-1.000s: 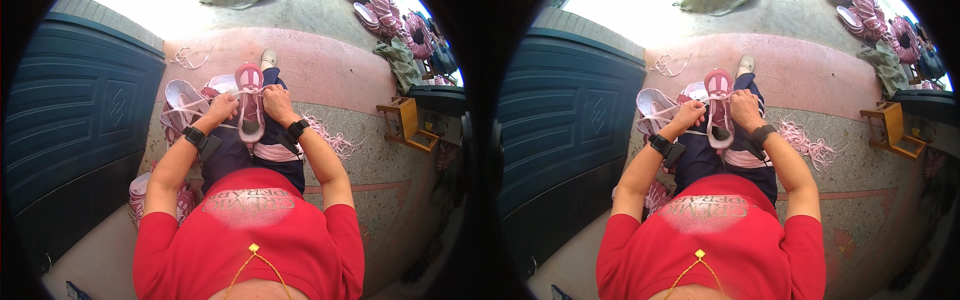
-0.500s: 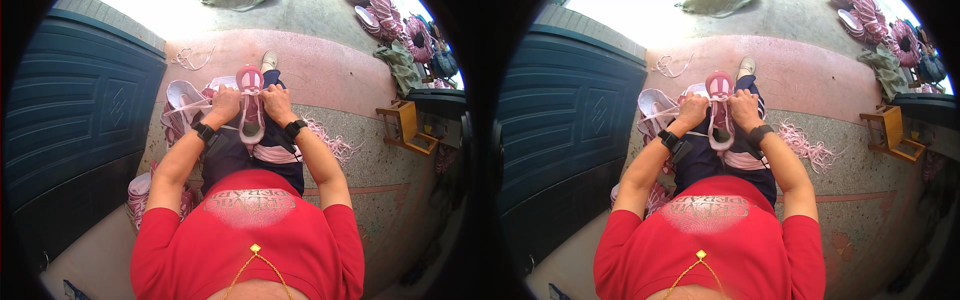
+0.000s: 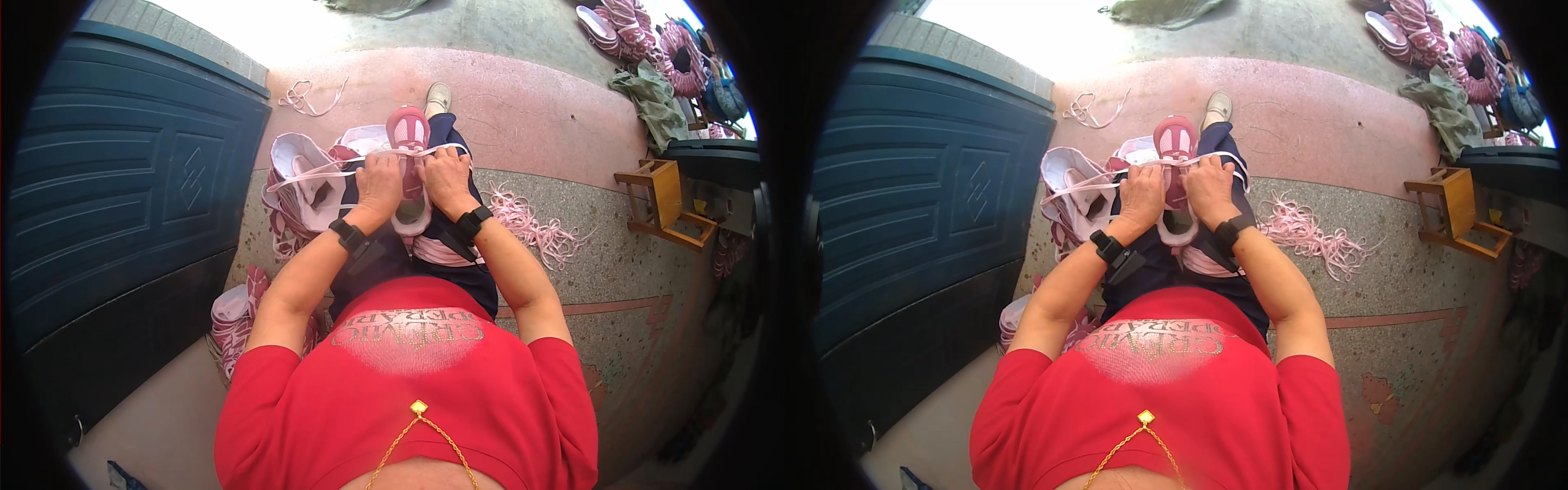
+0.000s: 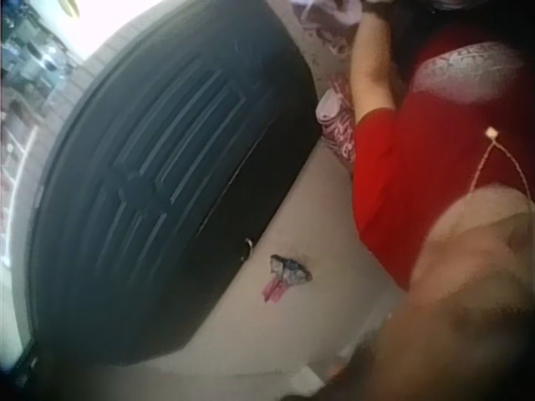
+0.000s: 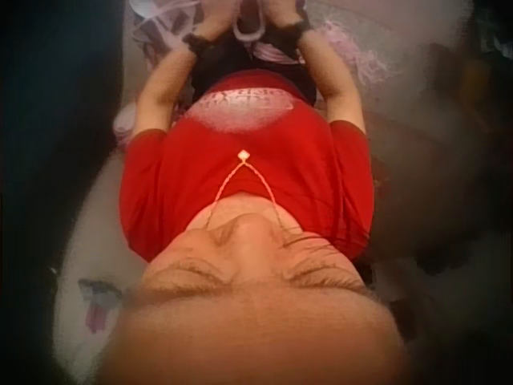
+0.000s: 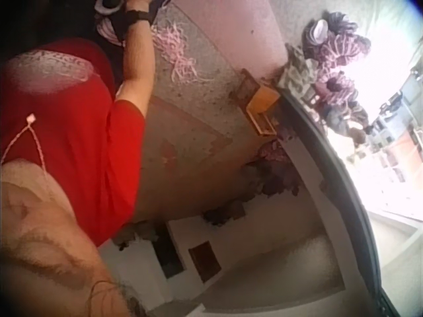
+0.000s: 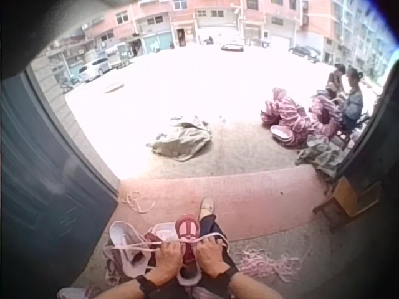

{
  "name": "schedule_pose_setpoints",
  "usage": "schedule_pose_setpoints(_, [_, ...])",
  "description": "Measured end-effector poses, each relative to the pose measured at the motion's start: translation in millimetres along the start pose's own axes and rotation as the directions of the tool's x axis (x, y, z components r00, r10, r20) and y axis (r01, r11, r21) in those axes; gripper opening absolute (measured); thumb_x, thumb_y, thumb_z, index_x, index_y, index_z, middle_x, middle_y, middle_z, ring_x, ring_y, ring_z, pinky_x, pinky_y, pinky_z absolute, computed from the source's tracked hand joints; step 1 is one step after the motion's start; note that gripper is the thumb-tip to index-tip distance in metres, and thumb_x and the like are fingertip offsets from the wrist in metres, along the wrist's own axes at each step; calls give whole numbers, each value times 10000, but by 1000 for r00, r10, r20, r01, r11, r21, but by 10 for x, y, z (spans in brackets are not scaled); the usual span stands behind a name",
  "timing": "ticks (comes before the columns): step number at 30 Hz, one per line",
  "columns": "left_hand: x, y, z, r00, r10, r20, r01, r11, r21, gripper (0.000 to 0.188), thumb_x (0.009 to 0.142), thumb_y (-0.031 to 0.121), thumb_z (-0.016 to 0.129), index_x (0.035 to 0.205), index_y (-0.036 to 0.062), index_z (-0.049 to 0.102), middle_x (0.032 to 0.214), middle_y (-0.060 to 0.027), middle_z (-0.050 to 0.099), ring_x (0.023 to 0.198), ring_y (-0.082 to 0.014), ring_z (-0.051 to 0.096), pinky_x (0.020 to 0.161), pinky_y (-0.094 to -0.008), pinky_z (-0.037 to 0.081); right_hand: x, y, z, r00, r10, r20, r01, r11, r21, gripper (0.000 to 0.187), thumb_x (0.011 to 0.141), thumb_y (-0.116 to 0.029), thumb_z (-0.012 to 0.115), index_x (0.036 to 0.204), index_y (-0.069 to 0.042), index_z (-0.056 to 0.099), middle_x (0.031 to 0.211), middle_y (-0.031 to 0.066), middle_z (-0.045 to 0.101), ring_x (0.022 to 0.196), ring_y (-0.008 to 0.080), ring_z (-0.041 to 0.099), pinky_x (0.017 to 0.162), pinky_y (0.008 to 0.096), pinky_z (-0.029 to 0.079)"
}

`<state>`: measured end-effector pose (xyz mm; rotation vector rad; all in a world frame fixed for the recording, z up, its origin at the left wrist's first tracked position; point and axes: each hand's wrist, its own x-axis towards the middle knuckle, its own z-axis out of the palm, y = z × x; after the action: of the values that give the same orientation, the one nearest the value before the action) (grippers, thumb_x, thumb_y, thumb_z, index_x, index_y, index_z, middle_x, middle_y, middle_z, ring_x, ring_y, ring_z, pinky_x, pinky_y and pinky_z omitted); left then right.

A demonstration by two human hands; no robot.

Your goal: The person sits on the floor and threads pink shoelaces through the eyelets of pink sandals. They pull the laces tight and tie them into knots, handling the footwear one at a time from a nearby pile.

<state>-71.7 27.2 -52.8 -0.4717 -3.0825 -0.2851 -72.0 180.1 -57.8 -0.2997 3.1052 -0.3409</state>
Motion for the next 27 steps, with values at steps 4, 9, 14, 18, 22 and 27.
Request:
schedule_pose_setpoints(4, [62, -50, -86, 993, 51, -104, -75, 966, -249, 172, 747, 166, 645, 888, 68, 642, 891, -94, 615, 900, -297, 536, 743, -393, 467, -19, 58, 85, 998, 55, -20, -52, 993, 103, 229, 849, -239, 531, 871, -68, 681, 911, 105, 620, 915, 291, 547, 740, 446, 407])
schedule_pose_setpoints(9, [347, 113, -211, 965, 220, -141, -243, 954, -173, 184, 720, 160, 677, 882, 75, 657, 835, -102, 609, 912, -296, 537, 757, -385, 477, -59, 92, 92, 995, 92, -41, -76, 955, 286, 178, 829, -204, 561, 880, -72, 670, 851, 123, 625, 853, 306, 557, 704, 441, 425])
schedule_pose_setpoints(14, [691, 127, -45, 896, 400, 192, -407, 913, -3, 124, 700, 116, 641, 774, 21, 617, 814, -133, 605, 876, -312, 554, 755, -401, 477, -78, 67, 133, 970, 159, -183, -26, 817, 576, 104, 814, -147, 592, 829, -53, 632, 803, 126, 621, 814, 303, 556, 678, 409, 434])
schedule_pose_setpoints(18, [723, -16, -70, 897, 411, -162, -438, 878, -196, 119, 731, 96, 612, 737, 40, 507, 724, -154, 577, 822, -370, 546, 718, -427, 468, -46, 69, 196, 971, -16, -238, 82, 958, 273, 99, 767, -98, 566, 822, -63, 641, 828, 95, 617, 852, 265, 560, 696, 387, 427])
schedule_pose_setpoints(22, [762, -121, -28, 991, 113, 66, -64, 857, -512, 135, 770, 102, 653, 797, 8, 560, 740, -108, 605, 732, -250, 593, 666, -341, 483, 68, -83, -23, 992, -115, 54, 118, 991, -62, 202, 723, -79, 603, 921, -47, 628, 997, 71, 578, 995, 234, 513, 783, 378, 379])
schedule_pose_setpoints(27, [943, -86, -136, 932, 10, 362, 339, 331, -881, 201, 747, 114, 730, 857, -14, 622, 768, -55, 627, 686, -103, 595, 605, -236, 478, 16, 120, -64, 827, -304, -474, 385, 919, 83, 114, 738, -57, 548, 834, -69, 608, 852, 72, 571, 885, 231, 528, 767, 396, 387])
